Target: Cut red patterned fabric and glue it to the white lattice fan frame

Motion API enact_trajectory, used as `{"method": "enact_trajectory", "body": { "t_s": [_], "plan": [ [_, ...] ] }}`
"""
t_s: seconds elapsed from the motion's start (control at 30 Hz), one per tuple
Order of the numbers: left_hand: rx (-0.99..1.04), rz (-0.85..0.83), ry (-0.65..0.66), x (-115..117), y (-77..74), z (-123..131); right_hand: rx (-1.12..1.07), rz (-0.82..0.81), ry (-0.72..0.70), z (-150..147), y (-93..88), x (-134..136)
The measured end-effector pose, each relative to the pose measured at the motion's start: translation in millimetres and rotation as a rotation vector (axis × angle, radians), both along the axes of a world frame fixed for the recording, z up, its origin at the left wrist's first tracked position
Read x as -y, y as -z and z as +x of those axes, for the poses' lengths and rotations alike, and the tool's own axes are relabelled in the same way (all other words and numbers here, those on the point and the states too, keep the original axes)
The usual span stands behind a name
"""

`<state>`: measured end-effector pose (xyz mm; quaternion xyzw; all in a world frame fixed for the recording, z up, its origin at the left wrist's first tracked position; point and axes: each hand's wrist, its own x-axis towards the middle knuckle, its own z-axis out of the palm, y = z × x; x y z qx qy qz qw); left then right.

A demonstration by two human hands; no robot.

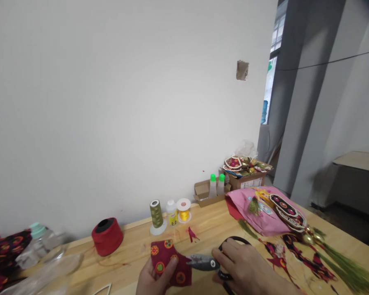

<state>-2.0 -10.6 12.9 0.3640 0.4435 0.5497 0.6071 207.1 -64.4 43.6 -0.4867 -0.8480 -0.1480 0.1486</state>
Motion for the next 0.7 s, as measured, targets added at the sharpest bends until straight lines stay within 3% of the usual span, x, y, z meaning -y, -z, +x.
{"method": "enact_trajectory", "body": {
  "t_s": [0.7],
  "plan": [
    [-0.007, -0.027, 0.039, 1.0, 0.1, -1.7, 0.020, 0.046, -0.002, 0.0, -0.2, -0.5]
  ]
}}
